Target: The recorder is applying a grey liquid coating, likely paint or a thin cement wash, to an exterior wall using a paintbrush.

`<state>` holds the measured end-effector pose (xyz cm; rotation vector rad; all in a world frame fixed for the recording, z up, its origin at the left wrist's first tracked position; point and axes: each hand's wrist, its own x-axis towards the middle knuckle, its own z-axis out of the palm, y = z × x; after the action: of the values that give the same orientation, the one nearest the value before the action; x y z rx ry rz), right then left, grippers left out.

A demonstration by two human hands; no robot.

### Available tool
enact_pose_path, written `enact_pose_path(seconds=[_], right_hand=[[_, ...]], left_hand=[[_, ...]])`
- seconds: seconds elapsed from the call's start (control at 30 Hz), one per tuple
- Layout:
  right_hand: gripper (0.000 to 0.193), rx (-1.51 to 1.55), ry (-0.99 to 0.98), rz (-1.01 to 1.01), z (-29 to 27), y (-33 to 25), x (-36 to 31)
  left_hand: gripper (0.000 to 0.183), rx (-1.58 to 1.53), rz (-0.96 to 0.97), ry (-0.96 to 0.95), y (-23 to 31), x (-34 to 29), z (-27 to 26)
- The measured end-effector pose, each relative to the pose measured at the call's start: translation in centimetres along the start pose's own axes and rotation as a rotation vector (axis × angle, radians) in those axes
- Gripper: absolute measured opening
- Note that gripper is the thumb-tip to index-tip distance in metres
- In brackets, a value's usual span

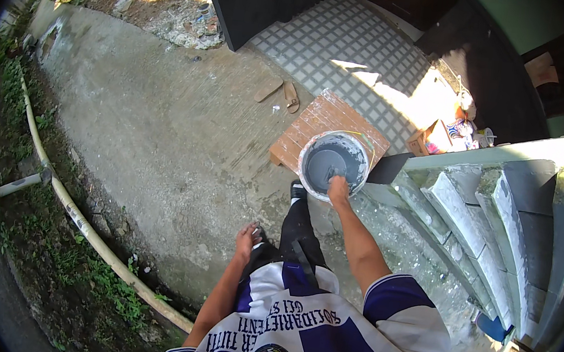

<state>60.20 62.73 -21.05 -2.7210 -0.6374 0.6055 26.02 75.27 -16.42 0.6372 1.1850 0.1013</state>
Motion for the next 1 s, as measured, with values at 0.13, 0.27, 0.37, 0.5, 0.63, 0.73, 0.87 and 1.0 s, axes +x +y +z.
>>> enact_pose_path(seconds=[0.13,0.27,0.37,0.5,0.63,0.73,0.87,1.0], right_hand=[[0.019,-0.022,-0.1,0.036,0.0,-0.6,-0.4],[0.016,0.015,-0.02,0.057,-0.6,-2.4,-0.4],[0.016,0.046,-0.056,0.019,-0.7,-2.1,0.6],[0.017,0.022,0.008,0.016,0.4,-1.4,2.4],[0.017,0.132,-0.187,-0.128,0.3,-0.7,4.2],[0.02,0.017,-0.061,-0.082,0.8,-0.8,5.1],[0.018,0.053,-0.202,-0.134,2.1,0.0,6.4],[0.018,0.21,-0.149,-0.099,2.2,0.7,6.4]], left_hand=[[0.041,0.004,-0.004,-0.043,0.4,0.2,0.5],[0.04,0.001,-0.025,-0.048,0.5,0.9,0.4],[0.039,0.004,-0.039,-0.03,0.9,1.4,0.9],[0.04,-0.039,-0.077,0.023,1.8,2.5,2.7],[0.04,-0.044,-0.087,0.076,2.0,4.0,4.1],[0.04,-0.041,-0.11,0.108,2.2,4.6,5.5],[0.039,-0.063,-0.123,0.123,3.0,5.3,8.7],[0.048,-0.039,-0.111,0.025,3.6,5.4,10.3]])
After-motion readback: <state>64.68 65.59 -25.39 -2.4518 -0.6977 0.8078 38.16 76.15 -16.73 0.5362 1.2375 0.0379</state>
